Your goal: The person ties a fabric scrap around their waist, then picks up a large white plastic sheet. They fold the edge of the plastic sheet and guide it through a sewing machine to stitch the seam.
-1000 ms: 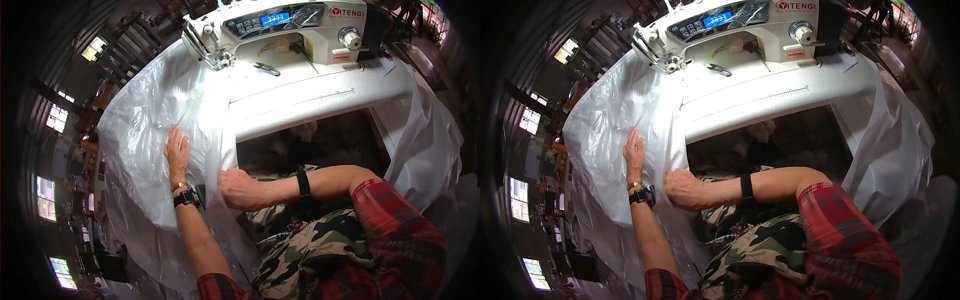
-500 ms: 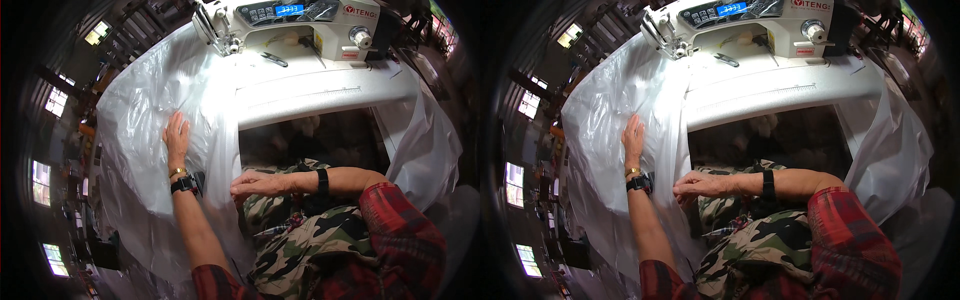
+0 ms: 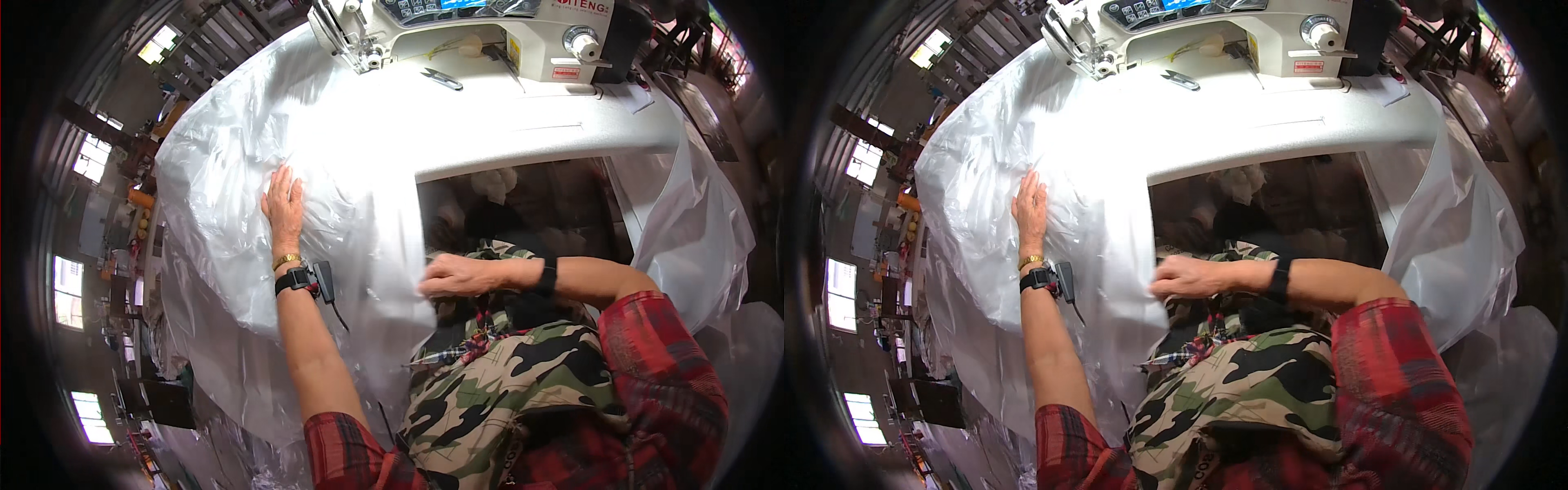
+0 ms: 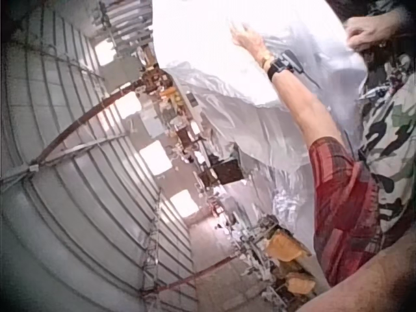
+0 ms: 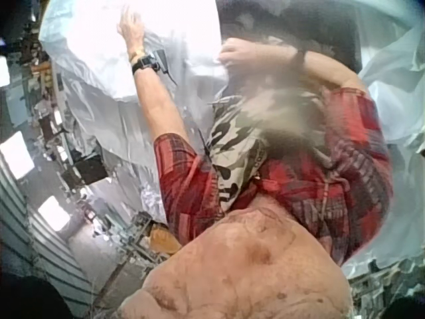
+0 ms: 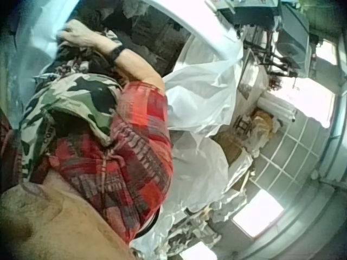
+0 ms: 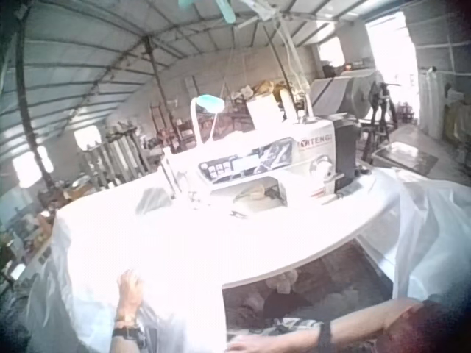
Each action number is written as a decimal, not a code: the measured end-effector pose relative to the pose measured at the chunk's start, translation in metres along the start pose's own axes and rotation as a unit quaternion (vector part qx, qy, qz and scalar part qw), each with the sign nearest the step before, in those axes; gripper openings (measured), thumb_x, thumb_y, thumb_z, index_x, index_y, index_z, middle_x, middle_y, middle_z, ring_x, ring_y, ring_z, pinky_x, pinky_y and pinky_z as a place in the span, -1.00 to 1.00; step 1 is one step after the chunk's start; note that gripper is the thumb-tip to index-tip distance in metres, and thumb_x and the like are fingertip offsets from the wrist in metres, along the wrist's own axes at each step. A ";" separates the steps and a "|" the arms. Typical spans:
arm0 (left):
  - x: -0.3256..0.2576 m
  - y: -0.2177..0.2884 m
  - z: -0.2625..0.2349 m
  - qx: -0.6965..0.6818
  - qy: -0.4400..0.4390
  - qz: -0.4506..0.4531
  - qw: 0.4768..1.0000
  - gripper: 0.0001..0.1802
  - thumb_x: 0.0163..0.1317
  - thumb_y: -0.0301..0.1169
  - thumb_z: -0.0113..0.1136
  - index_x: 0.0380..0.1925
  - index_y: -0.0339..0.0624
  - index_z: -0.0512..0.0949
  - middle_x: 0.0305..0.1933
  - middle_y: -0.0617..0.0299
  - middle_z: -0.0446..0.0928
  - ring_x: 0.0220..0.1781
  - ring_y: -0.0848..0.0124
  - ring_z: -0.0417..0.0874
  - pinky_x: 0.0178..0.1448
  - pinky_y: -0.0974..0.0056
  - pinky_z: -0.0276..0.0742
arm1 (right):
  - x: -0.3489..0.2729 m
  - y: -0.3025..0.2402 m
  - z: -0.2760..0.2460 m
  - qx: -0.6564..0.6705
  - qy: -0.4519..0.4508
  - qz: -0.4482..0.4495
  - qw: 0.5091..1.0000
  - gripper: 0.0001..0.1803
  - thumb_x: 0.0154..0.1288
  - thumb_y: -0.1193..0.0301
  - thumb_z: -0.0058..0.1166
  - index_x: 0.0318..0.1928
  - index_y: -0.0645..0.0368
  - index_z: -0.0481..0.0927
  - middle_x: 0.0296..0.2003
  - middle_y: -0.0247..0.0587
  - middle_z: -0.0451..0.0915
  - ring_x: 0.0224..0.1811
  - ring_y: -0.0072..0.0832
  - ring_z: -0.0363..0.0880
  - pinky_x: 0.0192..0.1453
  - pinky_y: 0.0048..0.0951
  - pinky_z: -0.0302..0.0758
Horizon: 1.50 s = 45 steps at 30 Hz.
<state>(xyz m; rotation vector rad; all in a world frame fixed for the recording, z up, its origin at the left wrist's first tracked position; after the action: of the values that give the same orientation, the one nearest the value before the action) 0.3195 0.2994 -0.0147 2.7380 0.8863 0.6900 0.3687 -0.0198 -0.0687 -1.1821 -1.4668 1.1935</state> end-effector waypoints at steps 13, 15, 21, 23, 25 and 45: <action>-0.046 0.137 -0.065 -0.109 0.059 0.079 0.989 -0.64 0.24 -0.33 0.21 -0.01 -0.27 0.55 0.04 -0.06 0.56 0.12 0.05 0.53 0.21 0.11 0.39 | -0.054 -0.036 -0.005 0.222 0.082 0.042 0.971 -0.71 0.36 0.31 0.05 -0.21 0.33 0.65 -0.32 -0.36 0.58 -0.24 -0.65 0.44 -0.09 -0.51 0.42; -0.103 0.193 -0.071 -0.171 0.013 0.109 0.979 -0.67 0.16 -0.38 0.29 -0.09 -0.29 0.56 -0.08 -0.06 0.58 0.00 0.04 0.58 0.06 0.15 0.48 | -0.054 -0.038 0.000 0.245 0.070 0.069 0.965 -0.70 0.38 0.31 0.04 -0.14 0.33 0.65 -0.29 -0.35 0.61 -0.23 -0.66 0.46 -0.04 -0.53 0.45; -0.187 0.241 -0.069 -0.121 -0.023 0.039 0.992 -0.78 0.15 -0.42 0.29 -0.23 -0.25 0.55 -0.34 0.04 0.51 -0.25 0.07 0.57 -0.19 0.15 0.46 | -0.046 -0.026 0.003 0.163 0.109 0.054 0.979 -0.75 0.33 0.38 0.08 -0.18 0.36 0.63 -0.35 -0.34 0.62 -0.30 -0.67 0.46 -0.15 -0.52 0.47; -0.191 0.242 -0.069 -0.109 -0.004 0.053 0.993 -0.84 0.16 -0.45 0.26 -0.28 -0.26 0.54 -0.38 0.05 0.50 -0.29 0.07 0.56 -0.23 0.13 0.43 | -0.044 -0.026 0.006 0.168 0.113 0.030 0.979 -0.76 0.32 0.38 0.09 -0.19 0.37 0.62 -0.37 -0.33 0.61 -0.31 -0.67 0.46 -0.17 -0.52 0.47; -0.192 0.241 -0.072 -0.108 0.010 0.061 0.992 -0.89 0.18 -0.48 0.24 -0.32 -0.26 0.54 -0.42 0.06 0.48 -0.34 0.07 0.54 -0.26 0.11 0.41 | -0.045 -0.028 0.009 0.157 0.123 0.020 0.980 -0.76 0.31 0.39 0.10 -0.21 0.38 0.60 -0.38 -0.32 0.61 -0.33 -0.67 0.46 -0.19 -0.52 0.47; -0.206 0.184 -0.024 -0.496 -0.183 -0.192 0.827 -0.85 0.33 -0.45 0.17 -0.39 -0.32 0.50 -0.45 0.45 0.45 -0.38 0.70 0.36 -0.33 0.52 0.32 | -0.042 -0.087 0.011 -0.226 0.052 -0.198 0.952 -0.81 0.25 0.41 0.14 -0.19 0.23 0.49 -0.28 0.01 0.58 -0.25 0.00 0.59 -0.16 -0.14 0.52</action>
<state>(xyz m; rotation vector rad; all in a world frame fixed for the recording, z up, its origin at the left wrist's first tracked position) 0.2541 0.0306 -0.0142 1.6076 0.6680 0.3531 0.3529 -0.0701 0.0132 -1.1471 -1.8463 0.5279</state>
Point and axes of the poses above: each hand's wrist, its own x-axis towards the middle knuckle, its own z-axis out of the palm, y = z × x, the point moved 7 cm from there along x, towards the middle knuckle
